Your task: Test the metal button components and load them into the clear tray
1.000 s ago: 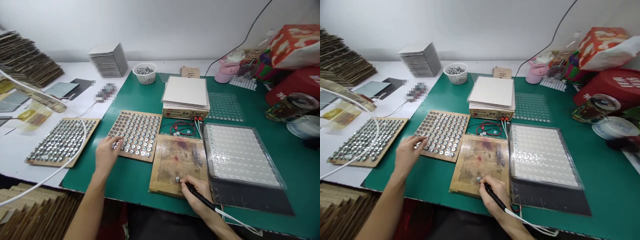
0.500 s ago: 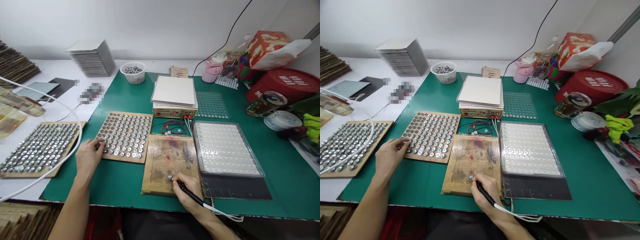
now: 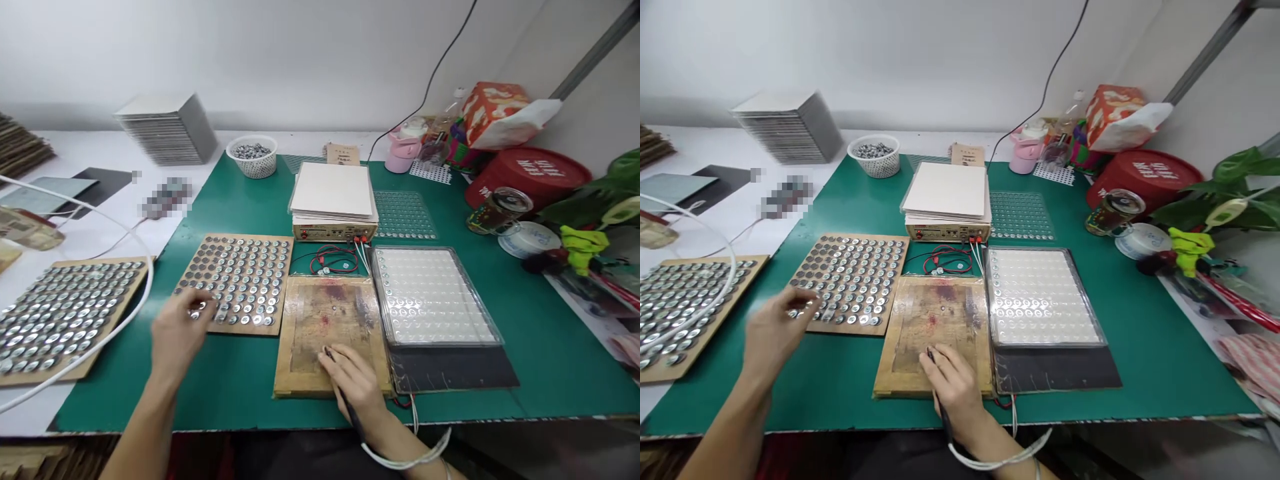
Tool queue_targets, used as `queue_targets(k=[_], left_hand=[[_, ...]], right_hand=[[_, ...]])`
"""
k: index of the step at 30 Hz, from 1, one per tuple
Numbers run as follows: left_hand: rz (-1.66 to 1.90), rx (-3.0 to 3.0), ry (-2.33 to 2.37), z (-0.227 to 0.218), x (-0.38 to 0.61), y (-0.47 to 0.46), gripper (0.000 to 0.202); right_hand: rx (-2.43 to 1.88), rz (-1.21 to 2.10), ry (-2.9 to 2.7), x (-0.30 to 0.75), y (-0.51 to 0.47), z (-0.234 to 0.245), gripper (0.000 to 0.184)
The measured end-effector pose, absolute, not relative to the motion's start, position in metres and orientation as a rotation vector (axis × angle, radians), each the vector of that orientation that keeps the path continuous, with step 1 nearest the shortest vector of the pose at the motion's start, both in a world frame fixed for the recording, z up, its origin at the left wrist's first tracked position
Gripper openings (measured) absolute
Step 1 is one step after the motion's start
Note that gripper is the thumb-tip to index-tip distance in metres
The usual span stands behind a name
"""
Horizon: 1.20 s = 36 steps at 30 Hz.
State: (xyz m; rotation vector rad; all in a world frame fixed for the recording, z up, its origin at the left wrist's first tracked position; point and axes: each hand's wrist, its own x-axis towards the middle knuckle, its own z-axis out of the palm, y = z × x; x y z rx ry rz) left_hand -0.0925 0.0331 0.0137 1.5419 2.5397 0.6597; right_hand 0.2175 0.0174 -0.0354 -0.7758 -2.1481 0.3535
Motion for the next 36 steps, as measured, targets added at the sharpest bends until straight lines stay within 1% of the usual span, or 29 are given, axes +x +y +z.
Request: queue_targets(k=[3,5,8,11,15,17,19,22,24,29,36], left_hand=[[0.859,1.815,2.042,0.002,-0.028,0.016,0.017],[0.892,1.927,1.749,-0.007,0.01,0.007,0.015],[0.83,2.025,1.594,-0.019,0.045,0.002,0.017],[0.807,2.09,1.596,-0.026,0.053,0.002,0.017],[0.788,2.096,1.576,-0.028,0.05,0.001,0.013],[0.79,2.086,1.569,-0.026,0.05,0.0,0.013],[0.802,2.082,1.589,-0.025,0.051,0.001,0.012],[0.815,2.092,1.643,-0.025,0.054,0.002,0.013],[0.812,2.102,1.653,-0.025,0.055,0.003,0.012],[0.805,2.1,1.621,-0.026,0.055,0.005,0.01],[0.757,2.051,1.653,-0.026,0.056,0.004,0.013]], right_hand=[[-0.838,0.374,-2.239,0.214,0.016,-0.032,0.038],[-0.905,0.401,-2.182,0.221,0.026,-0.021,0.033],[-1.151,0.343,-1.994,0.248,0.057,0.0,0.024],[-1.369,0.292,-1.945,0.278,0.094,0.01,0.018],[-1.355,0.251,-2.076,0.292,0.109,0.008,0.019],[-1.351,0.254,-1.984,0.285,0.099,0.009,0.018],[-1.338,0.434,-1.85,0.272,0.081,0.01,0.02],[-1.243,0.964,-1.842,0.25,0.052,0.008,0.015],[-1.204,1.168,-1.895,0.238,0.039,0.0,0.013],[-1.271,1.209,-1.902,0.23,0.033,-0.017,0.015],[-1.289,1.241,-1.964,0.23,0.039,-0.008,0.017]])
